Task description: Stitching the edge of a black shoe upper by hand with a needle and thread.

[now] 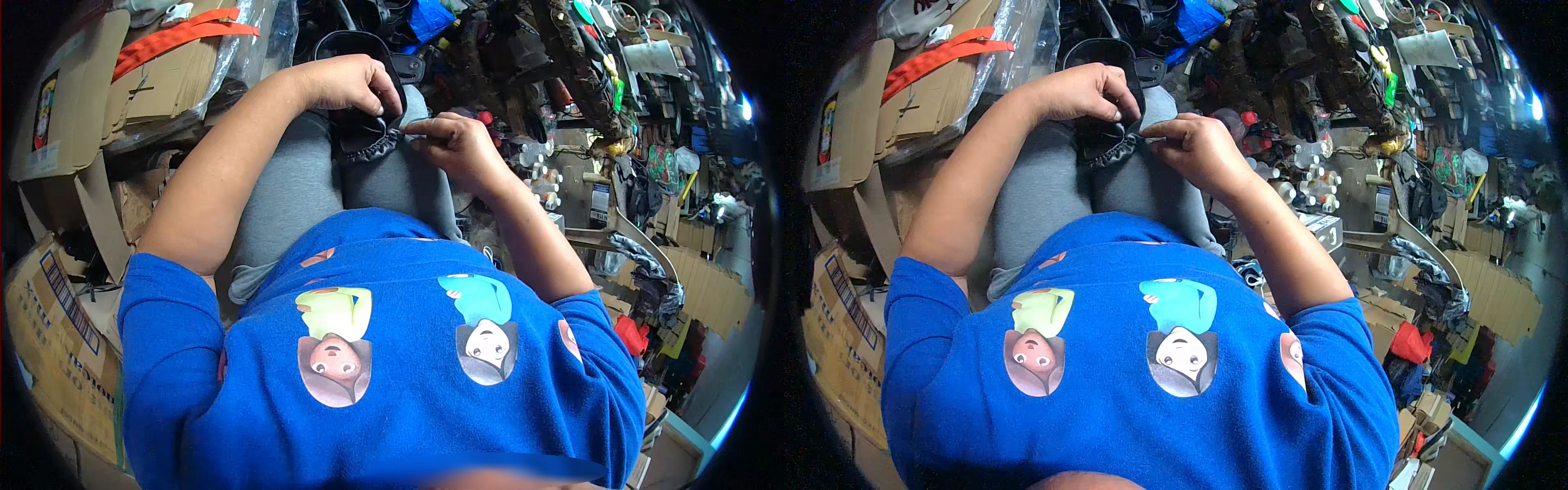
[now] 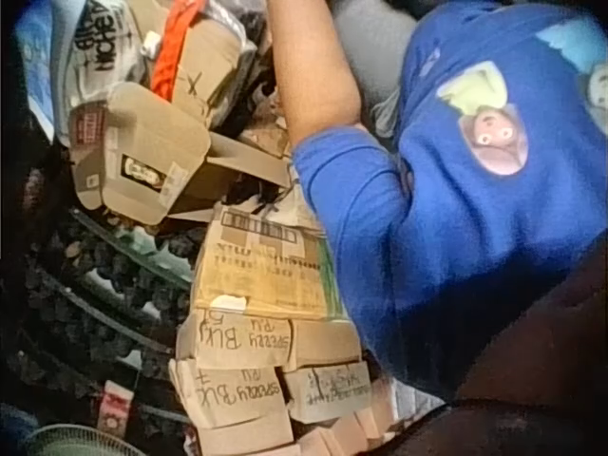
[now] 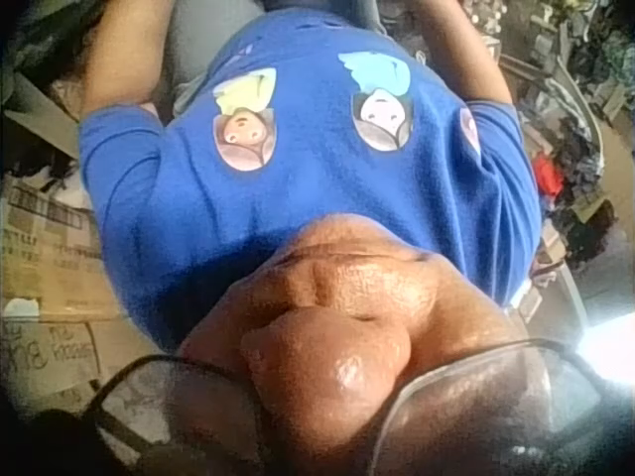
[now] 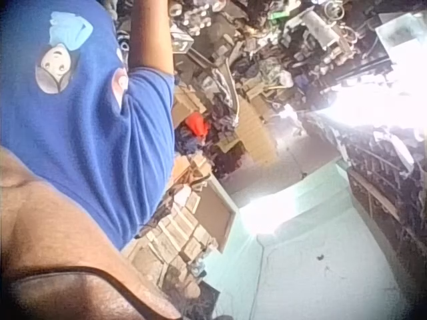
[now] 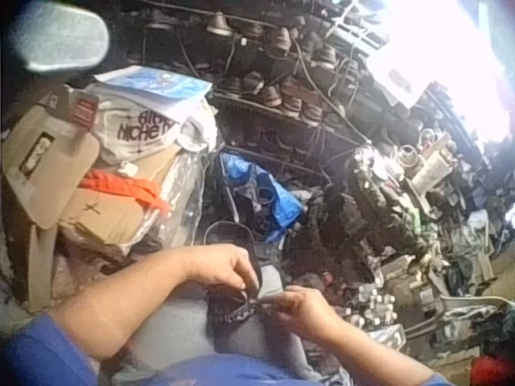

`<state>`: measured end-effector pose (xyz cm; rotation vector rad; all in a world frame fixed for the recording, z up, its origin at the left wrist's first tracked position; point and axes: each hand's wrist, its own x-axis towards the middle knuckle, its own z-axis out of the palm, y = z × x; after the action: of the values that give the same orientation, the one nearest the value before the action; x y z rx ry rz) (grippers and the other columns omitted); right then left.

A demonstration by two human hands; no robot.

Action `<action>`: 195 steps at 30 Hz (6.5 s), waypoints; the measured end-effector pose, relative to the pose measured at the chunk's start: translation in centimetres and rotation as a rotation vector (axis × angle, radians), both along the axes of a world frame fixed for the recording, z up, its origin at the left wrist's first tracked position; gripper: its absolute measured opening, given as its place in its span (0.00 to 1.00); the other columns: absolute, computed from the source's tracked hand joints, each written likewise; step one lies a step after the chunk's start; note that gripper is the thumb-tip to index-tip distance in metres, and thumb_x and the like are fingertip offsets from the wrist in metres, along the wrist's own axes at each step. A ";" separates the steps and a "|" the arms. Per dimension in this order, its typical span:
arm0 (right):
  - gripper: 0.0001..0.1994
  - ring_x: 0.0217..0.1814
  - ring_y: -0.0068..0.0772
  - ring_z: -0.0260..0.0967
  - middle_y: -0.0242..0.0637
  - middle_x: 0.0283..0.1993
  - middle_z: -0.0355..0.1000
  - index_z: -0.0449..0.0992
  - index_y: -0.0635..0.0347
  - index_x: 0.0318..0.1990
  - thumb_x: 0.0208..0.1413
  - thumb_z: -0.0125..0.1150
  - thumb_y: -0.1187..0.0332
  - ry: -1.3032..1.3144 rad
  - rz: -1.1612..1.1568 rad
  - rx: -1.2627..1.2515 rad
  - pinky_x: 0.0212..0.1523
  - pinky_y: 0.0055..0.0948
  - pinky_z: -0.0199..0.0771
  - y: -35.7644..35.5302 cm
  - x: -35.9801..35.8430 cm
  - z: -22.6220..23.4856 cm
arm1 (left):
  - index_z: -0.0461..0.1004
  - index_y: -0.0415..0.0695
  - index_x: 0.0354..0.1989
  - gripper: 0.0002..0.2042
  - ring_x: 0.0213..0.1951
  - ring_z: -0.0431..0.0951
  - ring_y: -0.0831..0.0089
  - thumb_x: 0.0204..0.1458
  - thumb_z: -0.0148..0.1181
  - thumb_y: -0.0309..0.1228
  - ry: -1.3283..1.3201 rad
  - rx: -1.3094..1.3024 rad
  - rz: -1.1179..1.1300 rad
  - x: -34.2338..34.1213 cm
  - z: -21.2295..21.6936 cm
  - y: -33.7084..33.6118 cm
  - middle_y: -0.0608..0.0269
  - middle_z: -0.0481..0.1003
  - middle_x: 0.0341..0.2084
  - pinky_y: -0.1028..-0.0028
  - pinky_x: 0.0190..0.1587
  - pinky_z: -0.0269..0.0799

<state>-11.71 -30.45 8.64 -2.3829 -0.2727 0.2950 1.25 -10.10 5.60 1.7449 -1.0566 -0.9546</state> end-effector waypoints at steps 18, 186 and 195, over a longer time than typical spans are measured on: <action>0.12 0.31 0.40 0.74 0.42 0.30 0.74 0.81 0.56 0.38 0.44 0.61 0.75 -0.139 0.217 -0.215 0.34 0.32 0.74 0.3 1.8 1.4 | 0.81 0.45 0.39 0.13 0.39 0.70 0.70 0.42 0.60 0.25 -0.044 -0.008 -0.012 0.0 -0.1 -0.1 0.63 0.68 0.31 0.74 0.46 0.66; 0.06 0.44 0.36 0.70 0.31 0.34 0.73 0.76 0.48 0.36 0.52 0.56 0.63 -0.435 0.474 -0.651 0.47 0.37 0.62 0.1 3.1 2.4 | 0.71 0.45 0.34 0.04 0.36 0.74 0.57 0.51 0.52 0.28 -0.691 0.219 0.314 -8.4 0.7 1.9 0.54 0.74 0.26 0.59 0.43 0.66; 0.04 0.38 0.33 0.70 0.28 0.26 0.70 0.71 0.48 0.34 0.49 0.55 0.68 -0.482 0.651 -0.615 0.43 0.35 0.62 -0.1 4.0 -0.2 | 0.70 0.46 0.33 0.08 0.37 0.71 0.63 0.42 0.52 0.24 -0.946 0.134 0.264 -8.8 0.2 4.6 0.61 0.72 0.26 0.63 0.43 0.61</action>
<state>-7.72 -30.58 8.45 -2.8772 -1.3626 0.0910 -7.51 -5.54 5.79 2.4456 -1.2781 0.0230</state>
